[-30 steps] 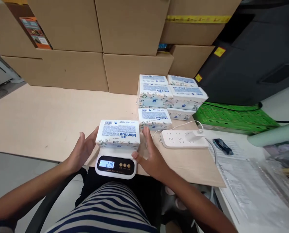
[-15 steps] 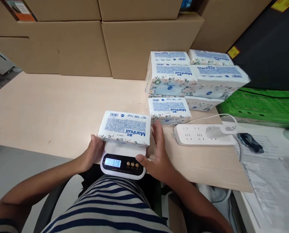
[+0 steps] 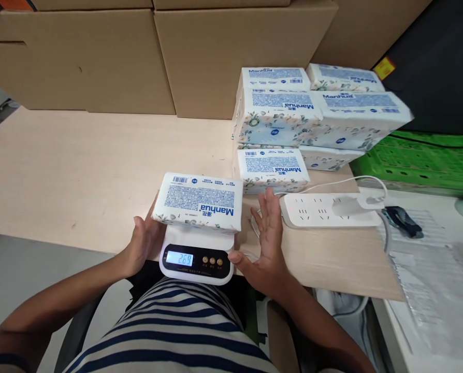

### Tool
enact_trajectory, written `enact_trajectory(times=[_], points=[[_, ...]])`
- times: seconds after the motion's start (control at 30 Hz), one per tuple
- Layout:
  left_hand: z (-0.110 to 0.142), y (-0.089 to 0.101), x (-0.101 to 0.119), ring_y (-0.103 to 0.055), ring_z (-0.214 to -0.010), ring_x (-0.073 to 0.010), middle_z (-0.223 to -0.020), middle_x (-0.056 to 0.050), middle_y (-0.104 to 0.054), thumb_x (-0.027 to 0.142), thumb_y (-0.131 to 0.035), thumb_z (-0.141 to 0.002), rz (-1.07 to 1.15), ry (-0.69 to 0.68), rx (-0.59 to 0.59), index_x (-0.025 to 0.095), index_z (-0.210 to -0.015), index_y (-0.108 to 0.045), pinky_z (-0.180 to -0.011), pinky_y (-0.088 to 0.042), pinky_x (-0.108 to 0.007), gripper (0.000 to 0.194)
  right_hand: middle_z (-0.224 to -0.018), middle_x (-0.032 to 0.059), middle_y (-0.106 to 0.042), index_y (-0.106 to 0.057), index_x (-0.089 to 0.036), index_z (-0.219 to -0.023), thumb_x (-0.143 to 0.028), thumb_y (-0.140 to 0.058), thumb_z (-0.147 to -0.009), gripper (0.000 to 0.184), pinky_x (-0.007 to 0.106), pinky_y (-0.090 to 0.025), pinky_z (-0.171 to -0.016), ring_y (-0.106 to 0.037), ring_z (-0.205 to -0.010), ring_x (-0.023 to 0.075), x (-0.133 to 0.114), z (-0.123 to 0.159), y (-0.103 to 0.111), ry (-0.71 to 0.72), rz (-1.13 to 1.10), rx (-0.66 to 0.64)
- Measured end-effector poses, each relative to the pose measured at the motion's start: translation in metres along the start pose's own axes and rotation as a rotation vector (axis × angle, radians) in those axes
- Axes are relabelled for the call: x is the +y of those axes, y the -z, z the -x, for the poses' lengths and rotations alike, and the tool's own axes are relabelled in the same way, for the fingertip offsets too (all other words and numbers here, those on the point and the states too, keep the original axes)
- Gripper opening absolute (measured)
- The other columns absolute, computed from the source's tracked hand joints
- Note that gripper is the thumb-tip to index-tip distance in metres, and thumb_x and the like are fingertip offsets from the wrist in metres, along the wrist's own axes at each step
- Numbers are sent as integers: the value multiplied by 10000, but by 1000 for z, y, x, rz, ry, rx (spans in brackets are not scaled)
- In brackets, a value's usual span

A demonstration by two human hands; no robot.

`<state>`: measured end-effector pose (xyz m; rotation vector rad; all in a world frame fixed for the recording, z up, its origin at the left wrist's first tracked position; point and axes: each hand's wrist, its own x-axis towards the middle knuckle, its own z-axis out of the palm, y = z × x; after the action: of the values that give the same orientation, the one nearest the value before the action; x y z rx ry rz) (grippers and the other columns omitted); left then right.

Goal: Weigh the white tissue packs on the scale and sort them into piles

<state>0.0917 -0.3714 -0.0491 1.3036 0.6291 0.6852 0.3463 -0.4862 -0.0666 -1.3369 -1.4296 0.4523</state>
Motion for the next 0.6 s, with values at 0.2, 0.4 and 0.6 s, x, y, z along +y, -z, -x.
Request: enact_trajectory(times=[0.2,0.4,0.6], points=[[6,13,4,69,-1702,-256,-1827,178,-17,841,-85,-980,-189,-26,106,476,-1722,-97,-1403,-43,-481,827,-1849,14,-81,-81,-493,-1715,-585,-665,-998,929,731,-355,-1273,-191,-1692,363,-4,5,6,-21,6,14],[12,12,5,81,-1701,-239,-1823,180,26,805,-40,-995,-239,-50,97,473,-1722,-91,-1397,-23,-488,801,-1843,-1,-105,-151,-480,-1714,-418,-758,-957,973,695,-401,-1269,-238,-1677,362,-5,16,4,-31,92,-2],[14,10,6,81,-1705,-230,-1828,185,11,761,5,-1012,-209,-64,93,497,-1716,-118,-1399,5,-489,762,-1842,41,-127,-171,-474,-1708,-513,-706,-989,897,678,-430,-1246,-256,-1675,345,-3,21,0,-75,-12,64]])
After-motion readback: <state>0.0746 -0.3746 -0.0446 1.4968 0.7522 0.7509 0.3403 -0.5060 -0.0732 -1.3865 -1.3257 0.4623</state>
